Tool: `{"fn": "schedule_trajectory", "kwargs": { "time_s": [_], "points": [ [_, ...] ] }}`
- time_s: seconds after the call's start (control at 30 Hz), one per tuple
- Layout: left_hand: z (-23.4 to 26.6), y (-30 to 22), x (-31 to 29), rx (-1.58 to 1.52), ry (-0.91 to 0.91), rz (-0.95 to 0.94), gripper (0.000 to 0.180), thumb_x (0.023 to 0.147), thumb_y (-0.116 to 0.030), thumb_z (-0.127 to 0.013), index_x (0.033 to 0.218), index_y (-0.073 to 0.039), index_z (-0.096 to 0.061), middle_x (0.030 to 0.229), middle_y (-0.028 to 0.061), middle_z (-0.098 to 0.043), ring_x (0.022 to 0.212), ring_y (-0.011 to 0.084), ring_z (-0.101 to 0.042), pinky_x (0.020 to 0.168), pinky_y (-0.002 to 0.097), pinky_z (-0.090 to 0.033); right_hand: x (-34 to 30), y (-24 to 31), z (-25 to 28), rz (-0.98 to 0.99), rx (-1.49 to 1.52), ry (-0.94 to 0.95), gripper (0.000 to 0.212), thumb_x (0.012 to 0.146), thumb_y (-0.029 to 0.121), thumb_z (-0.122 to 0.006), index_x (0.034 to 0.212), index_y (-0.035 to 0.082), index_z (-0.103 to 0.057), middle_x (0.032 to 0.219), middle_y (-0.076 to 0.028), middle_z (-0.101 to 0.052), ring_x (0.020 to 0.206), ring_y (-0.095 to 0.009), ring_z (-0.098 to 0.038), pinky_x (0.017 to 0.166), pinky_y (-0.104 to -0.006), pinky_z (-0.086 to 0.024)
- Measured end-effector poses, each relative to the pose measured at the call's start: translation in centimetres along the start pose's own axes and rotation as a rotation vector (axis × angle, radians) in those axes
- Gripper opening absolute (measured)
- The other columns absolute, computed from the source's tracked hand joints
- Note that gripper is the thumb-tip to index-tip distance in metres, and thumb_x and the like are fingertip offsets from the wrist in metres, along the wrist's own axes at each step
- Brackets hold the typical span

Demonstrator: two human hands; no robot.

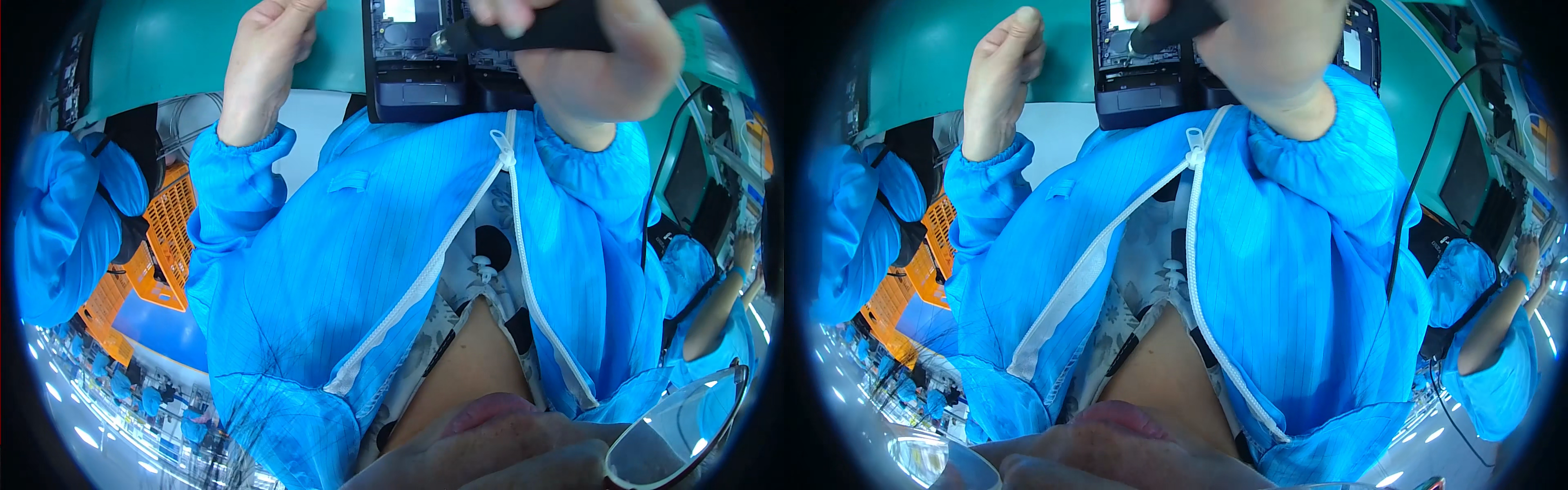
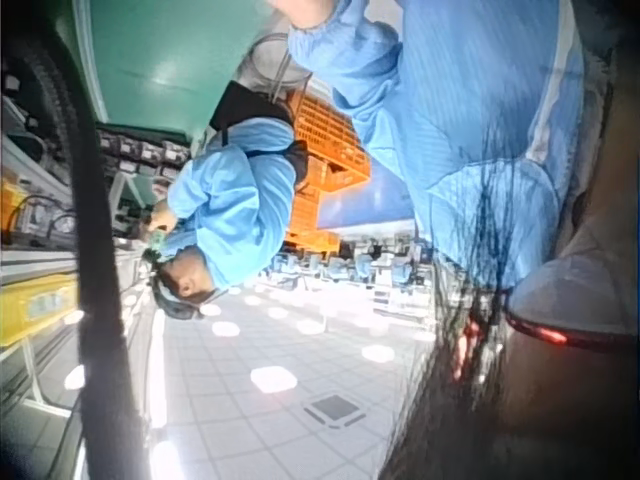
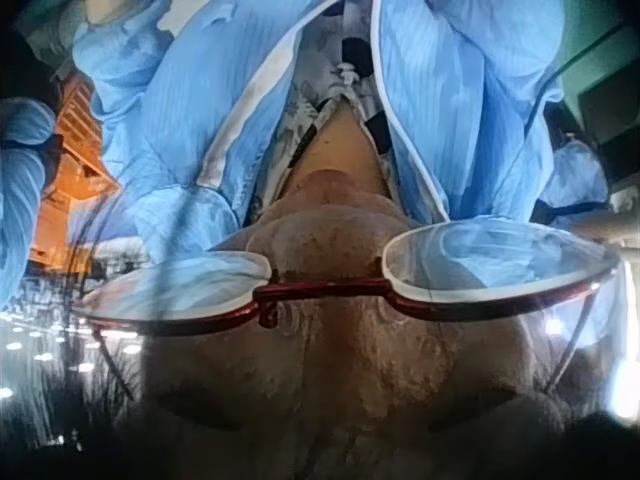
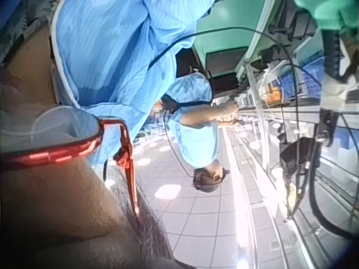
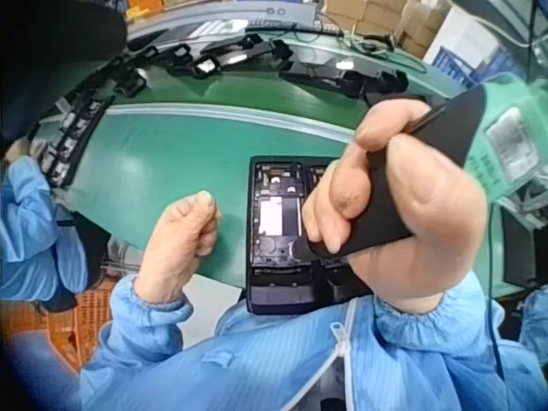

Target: Fasten internal components into electronic device housings using an electric screwdriver on an assembly line.

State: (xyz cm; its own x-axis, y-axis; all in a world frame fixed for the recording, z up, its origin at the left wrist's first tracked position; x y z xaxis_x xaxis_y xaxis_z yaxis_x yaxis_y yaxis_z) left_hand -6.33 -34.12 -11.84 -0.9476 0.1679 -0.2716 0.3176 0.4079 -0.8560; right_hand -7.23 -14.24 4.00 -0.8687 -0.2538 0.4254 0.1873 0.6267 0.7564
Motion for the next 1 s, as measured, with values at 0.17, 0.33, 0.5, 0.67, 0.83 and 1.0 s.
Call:
{"fn": "schedule_trajectory", "kwargs": {
  "time_s": [0.17,0.33,0.5,0.67,0.83,1.0],
  "points": [
    [1.3,-0.3,-0.5,0.837,-0.128,-0.179,0.03,0.087,-0.029,-0.073,0.077,-0.003,-0.065,0.059,-0.01,-0.046,0.055,0.0005,-0.036,0.047,0.021,-0.027,-1.5,-4.2,-1.4,-0.209,-0.264,-0.14,0.02,0.078,-0.008,-0.057,0.096,-0.003,-0.047,0.066,-0.012,-0.055,0.053,-0.019,-0.056,0.052,-0.0325,-0.049],
    [-1.5,-1.3,-0.9,1.02,-0.16,-0.163,0.028,0.085,-0.025,-0.072,0.082,0.003,-0.069,0.057,0.0054,-0.057,0.05,0.0137,-0.05,0.048,0.0295,-0.041,-1.8,-4.6,-0.8,-0.163,-0.289,-0.151,0.02,0.078,-0.01,-0.056,0.094,-0.003,-0.048,0.066,-0.012,-0.054,0.053,-0.018,-0.056,0.052,-0.0305,-0.049],
    [-2.5,-1.5,-1.4,1.13,-0.156,-0.15,0.024,0.076,-0.02,-0.079,0.076,0.003,-0.07,0.058,0.0129,-0.061,0.052,0.0179,-0.057,0.051,0.0325,-0.046,-2.4,-4.4,-0.8,-0.127,-0.284,-0.104,0.018,0.08,-0.007,-0.056,0.096,-0.002,-0.048,0.068,-0.012,-0.055,0.053,-0.017,-0.056,0.052,-0.0297,-0.049],
    [-3.1,-1.2,-1.3,1.145,-0.109,-0.005,0.022,0.076,-0.018,-0.079,0.077,0.002,-0.071,0.058,0.0131,-0.061,0.051,0.018,-0.057,0.051,0.0327,-0.045,-2.6,-4.3,-0.7,-0.125,-0.346,-0.085,0.019,0.079,-0.003,-0.061,0.094,-0.001,-0.05,0.069,-0.009,-0.056,0.054,-0.015,-0.055,0.053,-0.028,-0.048],
    [-4.7,-2.3,-2.1,1.15,-0.055,-0.16,0.017,0.077,-0.015,-0.077,0.078,0.002,-0.072,0.057,0.0131,-0.06,0.051,0.0173,-0.057,0.05,0.0328,-0.045,-2.6,-2.4,-2.0,0.15,-0.813,0.188,0.02,0.075,0.006,-0.07,0.087,0.003,-0.056,0.073,-0.003,-0.056,0.059,-0.01,-0.053,0.053,-0.0239,-0.043],
    [-3.8,-2.0,-0.6,1.191,-0.004,-0.141,0.028,0.079,-0.023,-0.074,0.079,0.004,-0.069,0.06,0.0189,-0.061,0.052,0.0247,-0.059,0.052,0.037,-0.046,-2.2,-4.5,-2.2,0.083,-0.753,0.158,0.023,0.071,0.007,-0.075,0.086,0.006,-0.058,0.077,-0.001,-0.056,0.064,-0.008,-0.05,0.055,-0.0232,-0.04]
  ]
}}
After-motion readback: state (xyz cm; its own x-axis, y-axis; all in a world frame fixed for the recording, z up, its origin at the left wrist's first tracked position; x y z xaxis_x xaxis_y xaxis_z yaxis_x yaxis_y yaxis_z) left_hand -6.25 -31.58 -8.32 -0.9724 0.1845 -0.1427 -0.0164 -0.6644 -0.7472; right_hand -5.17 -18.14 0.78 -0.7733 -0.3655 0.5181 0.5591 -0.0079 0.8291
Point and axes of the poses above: each hand's wrist, its own x-axis towards the middle knuckle, its own z-axis out of the back of the hand, y = z × x, the point moved 9 cm from there along x, towards the middle knuckle
